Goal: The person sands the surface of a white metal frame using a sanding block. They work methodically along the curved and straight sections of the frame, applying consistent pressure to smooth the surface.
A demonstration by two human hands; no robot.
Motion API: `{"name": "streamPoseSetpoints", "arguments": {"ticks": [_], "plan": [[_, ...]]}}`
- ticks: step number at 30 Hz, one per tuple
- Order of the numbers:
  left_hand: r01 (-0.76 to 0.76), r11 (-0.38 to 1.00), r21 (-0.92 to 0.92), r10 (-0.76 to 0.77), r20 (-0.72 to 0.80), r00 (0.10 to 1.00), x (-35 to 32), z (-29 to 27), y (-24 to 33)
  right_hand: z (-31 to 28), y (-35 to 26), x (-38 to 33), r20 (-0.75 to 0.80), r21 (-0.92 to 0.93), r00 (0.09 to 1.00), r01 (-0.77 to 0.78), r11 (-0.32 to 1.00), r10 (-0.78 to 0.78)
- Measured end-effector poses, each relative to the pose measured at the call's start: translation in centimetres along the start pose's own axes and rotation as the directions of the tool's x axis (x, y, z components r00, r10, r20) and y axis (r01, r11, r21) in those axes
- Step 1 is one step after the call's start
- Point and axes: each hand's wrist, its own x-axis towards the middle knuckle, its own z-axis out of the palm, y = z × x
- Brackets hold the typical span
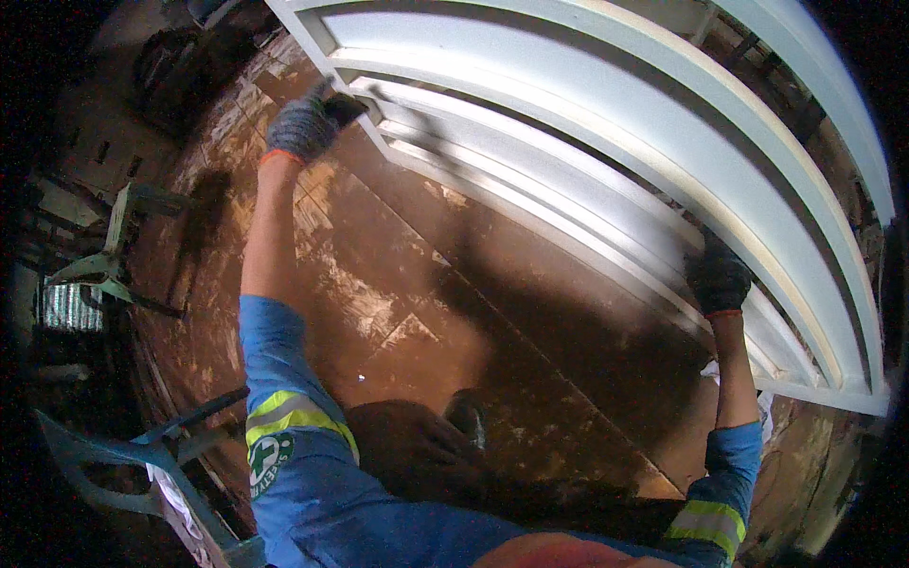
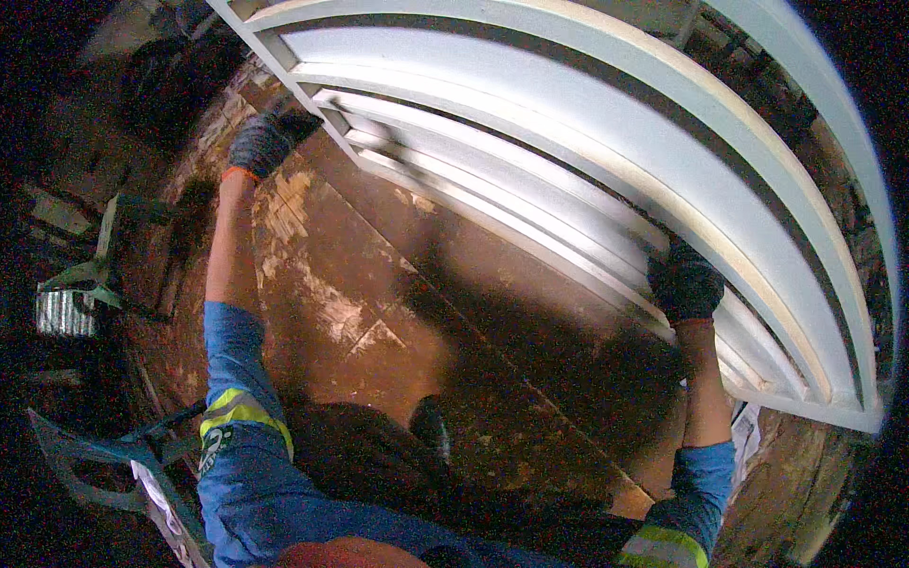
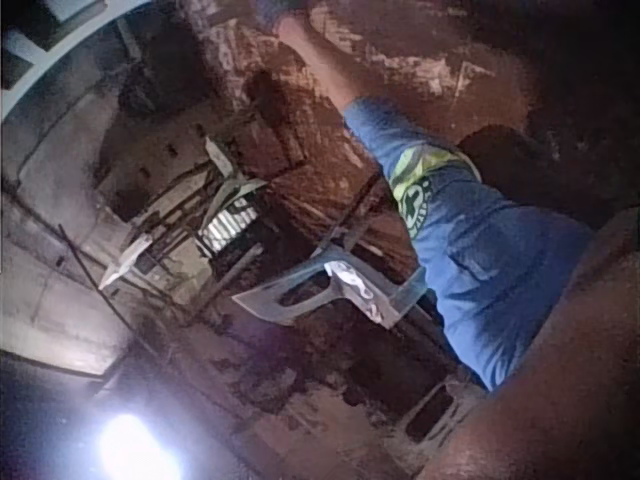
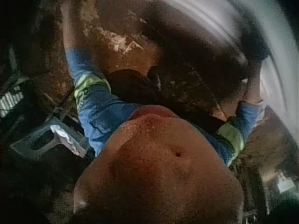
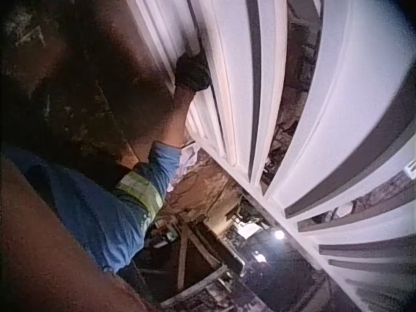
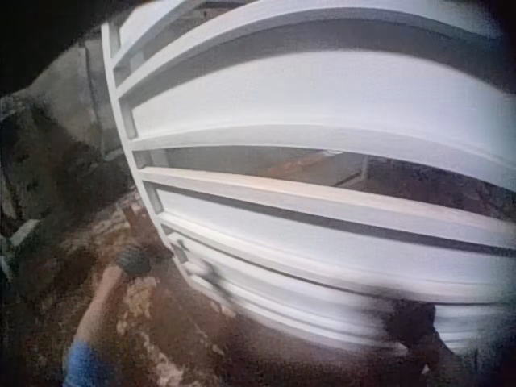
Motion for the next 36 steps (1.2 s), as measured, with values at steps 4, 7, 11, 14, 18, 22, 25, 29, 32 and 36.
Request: {"name": "streamPoseSetpoints", "arguments": {"ticks": [4, 7, 11, 14, 18, 22, 25, 29, 32, 36], "plan": [[-0.021, 0.998, -0.06, 0.023, 0.043, 0.999, 3.2, 1.9, -3.6, 0.4, -0.1, -0.1, 0.063, -0.019, 0.997, -0.037, 0.999, 0.038], [0.073, 0.997, 0.027, -0.076, 0.121, 0.99, 5.0, 2.0, 0.3, -0.7, -0.2, 0.0, 0.2, -0.046, 0.973, -0.107, 0.993, 0.114], [0.036, 0.989, -0.141, 0.0, 0.251, 0.968, 5.5, 0.9, 0.7, -1.0, -0.8, 0.4, 0.252, -0.045, 0.955, -0.147, 0.988, 0.153], [-0.014, 0.998, 0.054, 0.0, 0.245, 0.969, 5.6, -1.2, 3.5, -1.6, -1.0, 0.5, 0.257, -0.032, 0.953, -0.158, 0.987, 0.161], [-0.137, 0.981, 0.139, 0.095, 0.275, 0.957, 3.6, -4.4, 12.1, -2.5, -1.3, 0.6, 0.293, -0.041, 0.94, -0.172, 0.984, 0.177], [-0.316, 0.941, 0.123, 0.286, 0.214, 0.934, 0.2, -5.3, 19.7, -1.1, -0.5, 0.4, 0.212, 0.055, 0.967, -0.159, 0.986, 0.144], [-0.566, 0.823, -0.05, 0.561, 0.223, 0.797, -2.0, -5.7, 25.3, -1.3, -1.1, 0.7, 0.226, 0.07, 0.964, -0.159, 0.985, 0.139], [-0.795, 0.324, -0.512, 0.869, -0.17, 0.464, -4.9, -6.5, 30.5, -1.9, -1.1, 0.9, 0.23, 0.0, 0.96, -0.164, 0.987, 0.159], [-0.659, 0.58, -0.479, 0.721, -0.074, 0.689, -4.5, -7.0, 26.0, -1.7, -0.6, 0.6, 0.229, 0.032, 0.962, -0.161, 0.986, 0.15], [-0.359, 0.93, 0.081, 0.358, 0.024, 0.933, -0.7, -2.4, 13.0, -1.5, -0.7, 0.8, 0.296, 0.03, 0.939, -0.19, 0.981, 0.173]]}}
